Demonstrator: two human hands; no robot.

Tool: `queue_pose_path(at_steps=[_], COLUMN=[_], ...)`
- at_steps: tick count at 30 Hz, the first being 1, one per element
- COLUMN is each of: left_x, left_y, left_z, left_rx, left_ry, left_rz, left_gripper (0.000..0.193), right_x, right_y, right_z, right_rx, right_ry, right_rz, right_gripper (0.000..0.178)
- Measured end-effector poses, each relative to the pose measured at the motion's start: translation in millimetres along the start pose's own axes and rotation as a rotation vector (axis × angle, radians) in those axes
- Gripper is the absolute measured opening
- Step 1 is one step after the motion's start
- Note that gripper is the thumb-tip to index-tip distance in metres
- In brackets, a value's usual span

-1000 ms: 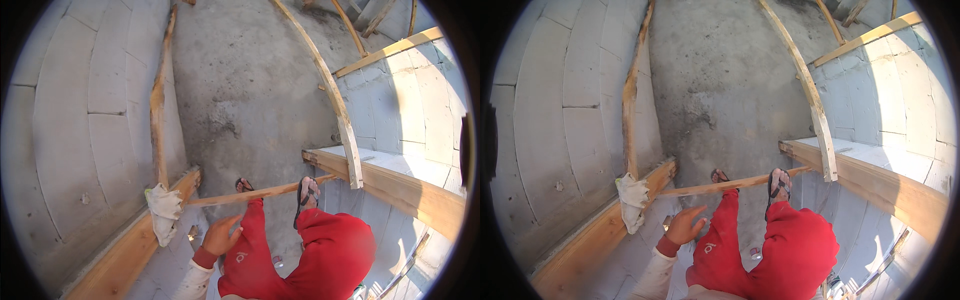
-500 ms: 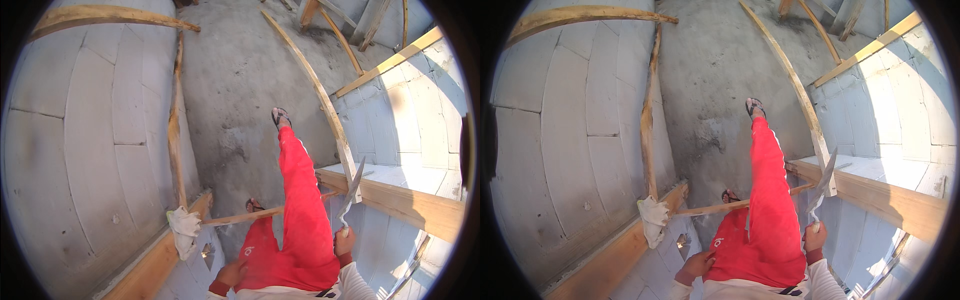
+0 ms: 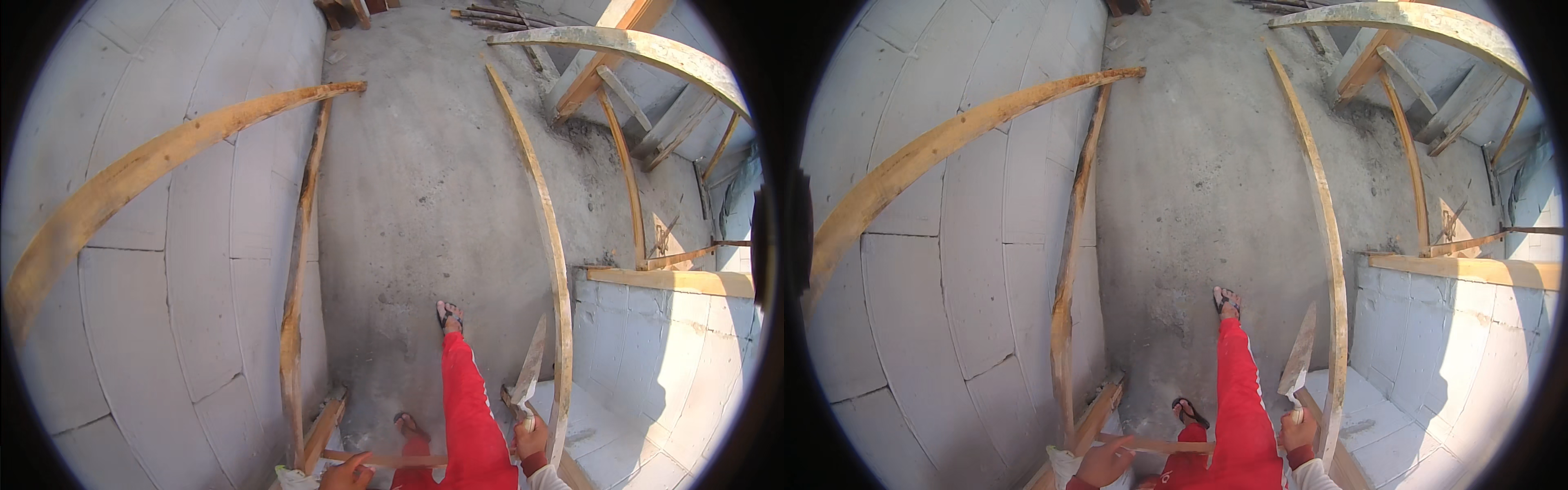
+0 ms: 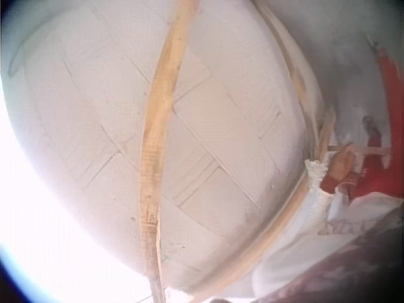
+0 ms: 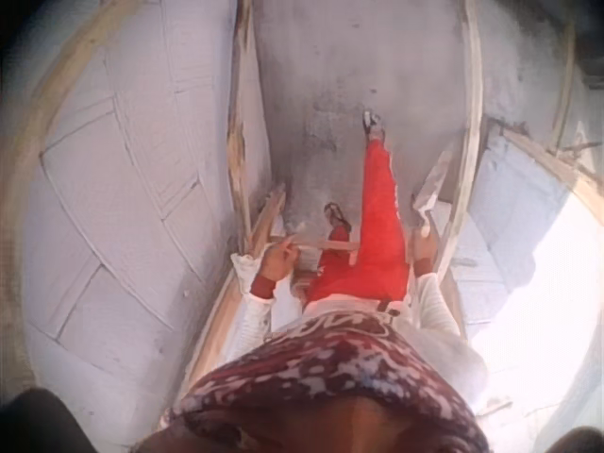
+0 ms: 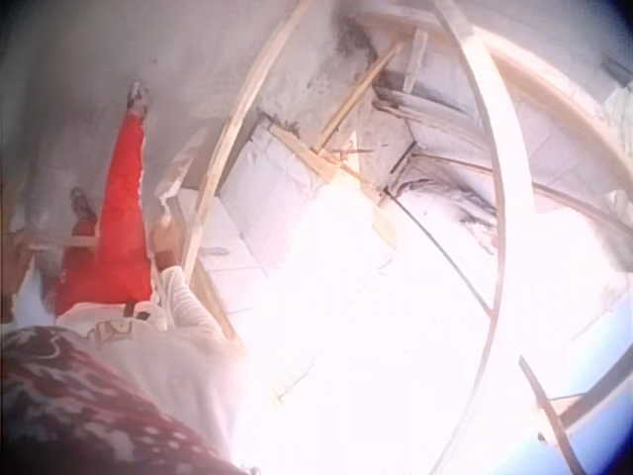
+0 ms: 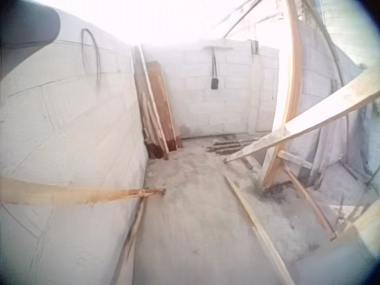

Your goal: The person smooths wet concrete on the floor using a trowel while holding a piece of wood for alignment.

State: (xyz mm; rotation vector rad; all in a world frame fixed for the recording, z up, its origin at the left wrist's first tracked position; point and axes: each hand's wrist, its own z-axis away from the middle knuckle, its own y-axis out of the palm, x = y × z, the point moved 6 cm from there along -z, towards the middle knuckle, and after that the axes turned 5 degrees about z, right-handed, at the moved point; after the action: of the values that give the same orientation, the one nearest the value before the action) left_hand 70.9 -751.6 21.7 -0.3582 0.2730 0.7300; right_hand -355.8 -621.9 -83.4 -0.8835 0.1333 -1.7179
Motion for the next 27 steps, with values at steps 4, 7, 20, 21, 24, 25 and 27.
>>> queue_pose_path(at_steps=[4,7,20,21,24,25,27], left_x=[-102.6,-172.3,-191.6,-190.3,-221.7,-233.6,-267.2], left_y=[-23.9,-24.0,-64.5,-69.0,-85.1,-85.7,-92.2], left_z=[-69.1,-90.6,-53.4,-50.4,-53.0,-61.8,-72.3], left_rx=[-0.111,-0.159,-0.285,-0.287,-0.257,-0.215,-0.164], left_ry=[0.066,0.136,-0.076,-0.142,-0.215,-0.159,-0.066], left_rz=[0.107,0.202,-0.083,-0.145,-0.341,-0.414,-0.432], left_gripper=[0.040,0.037,0.040,0.039,0.038,0.038,0.038], right_x=[83.1,83.7,171.4,179.0,198.3,211.7,205.5], right_y=[17.1,2.4,7.2,8.6,5.8,1.5,-8.4], right_z=[-98.0,-164.6,-183.3,-179.2,-161.4,-148.3,-125.1], right_rx=[0.107,0.087,0.199,0.242,0.350,0.374,0.382], right_ry=[-0.013,-0.196,0.094,0.101,0.143,0.177,0.128], right_rz=[0.103,0.203,0.137,0.161,0.281,0.353,0.511], right_gripper=[0.006,0.007,0.021,0.023,0.034,0.041,0.058])
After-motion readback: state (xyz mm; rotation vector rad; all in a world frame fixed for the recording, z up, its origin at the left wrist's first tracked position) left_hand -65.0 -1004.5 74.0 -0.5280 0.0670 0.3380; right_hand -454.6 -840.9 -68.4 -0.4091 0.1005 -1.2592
